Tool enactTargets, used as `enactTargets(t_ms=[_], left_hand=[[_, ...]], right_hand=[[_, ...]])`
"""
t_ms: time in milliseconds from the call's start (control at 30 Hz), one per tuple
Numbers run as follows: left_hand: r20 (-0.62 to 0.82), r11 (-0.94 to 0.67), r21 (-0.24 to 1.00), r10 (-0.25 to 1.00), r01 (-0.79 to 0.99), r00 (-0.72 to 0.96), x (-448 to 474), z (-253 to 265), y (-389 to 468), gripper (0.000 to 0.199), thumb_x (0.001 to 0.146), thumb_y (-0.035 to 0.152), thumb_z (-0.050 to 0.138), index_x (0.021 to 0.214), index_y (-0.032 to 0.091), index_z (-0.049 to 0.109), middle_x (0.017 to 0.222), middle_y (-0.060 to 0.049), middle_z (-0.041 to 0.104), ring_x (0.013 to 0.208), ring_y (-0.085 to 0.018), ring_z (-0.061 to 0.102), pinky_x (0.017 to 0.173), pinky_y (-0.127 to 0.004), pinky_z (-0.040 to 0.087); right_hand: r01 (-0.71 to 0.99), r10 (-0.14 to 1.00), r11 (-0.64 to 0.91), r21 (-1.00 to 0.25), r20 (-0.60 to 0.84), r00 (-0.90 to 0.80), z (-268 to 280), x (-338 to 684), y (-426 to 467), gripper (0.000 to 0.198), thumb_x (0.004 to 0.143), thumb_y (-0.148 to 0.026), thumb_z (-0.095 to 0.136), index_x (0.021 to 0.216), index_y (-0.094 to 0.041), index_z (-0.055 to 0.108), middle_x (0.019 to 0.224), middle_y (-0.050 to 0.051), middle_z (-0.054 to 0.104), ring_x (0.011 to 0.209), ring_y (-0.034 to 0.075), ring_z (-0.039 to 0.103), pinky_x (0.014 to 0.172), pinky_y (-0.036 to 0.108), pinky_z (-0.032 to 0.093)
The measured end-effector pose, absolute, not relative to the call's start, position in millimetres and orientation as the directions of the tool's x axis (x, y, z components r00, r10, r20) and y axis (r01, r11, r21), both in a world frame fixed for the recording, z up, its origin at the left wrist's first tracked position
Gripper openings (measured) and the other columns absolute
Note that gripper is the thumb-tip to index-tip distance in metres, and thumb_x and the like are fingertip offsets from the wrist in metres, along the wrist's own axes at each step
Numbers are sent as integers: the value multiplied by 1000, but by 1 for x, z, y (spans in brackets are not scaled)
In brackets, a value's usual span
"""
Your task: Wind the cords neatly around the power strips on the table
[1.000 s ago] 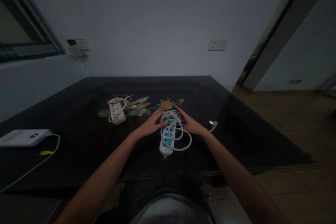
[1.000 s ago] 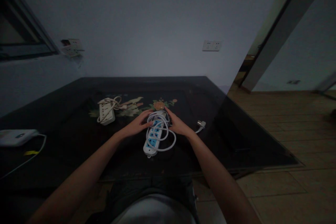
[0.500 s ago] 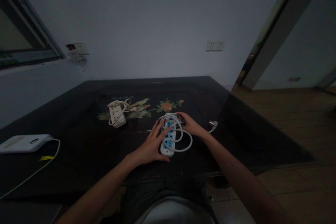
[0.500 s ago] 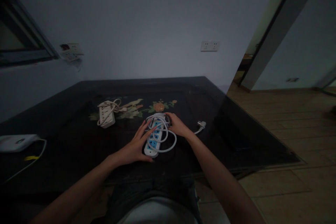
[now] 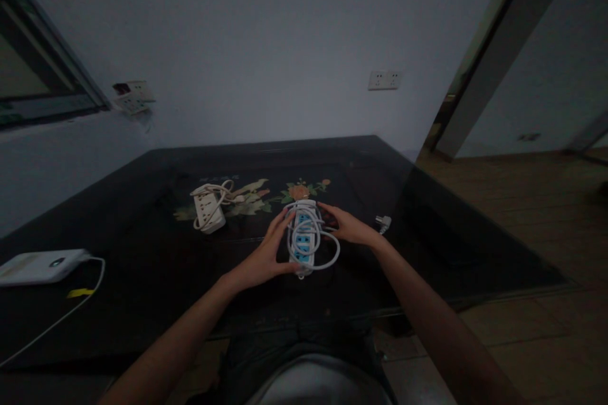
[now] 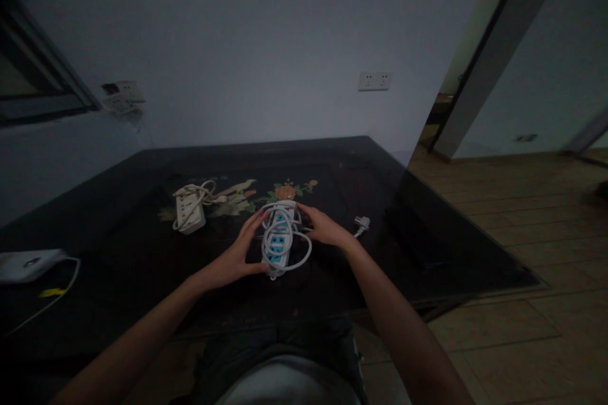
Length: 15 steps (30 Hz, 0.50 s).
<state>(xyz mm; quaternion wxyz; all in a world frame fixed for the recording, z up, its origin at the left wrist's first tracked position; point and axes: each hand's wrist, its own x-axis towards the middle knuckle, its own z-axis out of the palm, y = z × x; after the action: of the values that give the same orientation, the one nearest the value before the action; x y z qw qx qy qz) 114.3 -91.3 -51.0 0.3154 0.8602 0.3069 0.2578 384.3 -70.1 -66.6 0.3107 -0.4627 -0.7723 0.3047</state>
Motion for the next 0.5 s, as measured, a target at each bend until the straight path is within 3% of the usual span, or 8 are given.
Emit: enactTargets(t_ms=[133, 300, 400, 500], left_hand=[[277, -429, 862, 845, 271, 457, 117, -45, -66, 67, 84, 43, 58, 142, 29, 28, 152, -11, 23, 136, -30, 31, 104, -47, 38], [-23, -38, 981, 950, 191, 310, 141, -41, -40, 58, 85, 42, 54, 136, 19, 37, 139, -16, 44, 122, -28, 49, 96, -41, 43], [-135, 74, 978, 939, 197, 316, 152, -44, -31, 58, 84, 47, 55, 132, 17, 44, 131, -15, 54, 115, -28, 54, 90, -38, 45], [-126, 68, 982, 930, 175, 344, 154, -51, -23, 56, 80, 54, 57, 122, 17, 54, 120, -12, 62, 107, -28, 58, 86, -36, 45]], right_hand=[[737, 962, 268, -621, 134, -237, -50, 398, -75, 74, 64, -15, 76, 133, -19, 49, 129, 12, 57, 114, 23, 57, 95, 36, 46], [858, 994, -20, -513, 79, 71, -29, 431, -80, 24, 83, -26, 61, 105, -20, 67, 102, 8, 69, 97, 21, 64, 84, 31, 48], [864, 934, -313, -394, 38, 356, -19, 455, -90, 24, 87, -33, 53, 96, -16, 68, 100, 16, 68, 98, 30, 64, 80, 40, 48], [824, 872, -475, -308, -44, 487, -16, 470, -98, 31, 85, -41, 56, 92, -14, 67, 89, 19, 68, 93, 34, 66, 74, 43, 49]])
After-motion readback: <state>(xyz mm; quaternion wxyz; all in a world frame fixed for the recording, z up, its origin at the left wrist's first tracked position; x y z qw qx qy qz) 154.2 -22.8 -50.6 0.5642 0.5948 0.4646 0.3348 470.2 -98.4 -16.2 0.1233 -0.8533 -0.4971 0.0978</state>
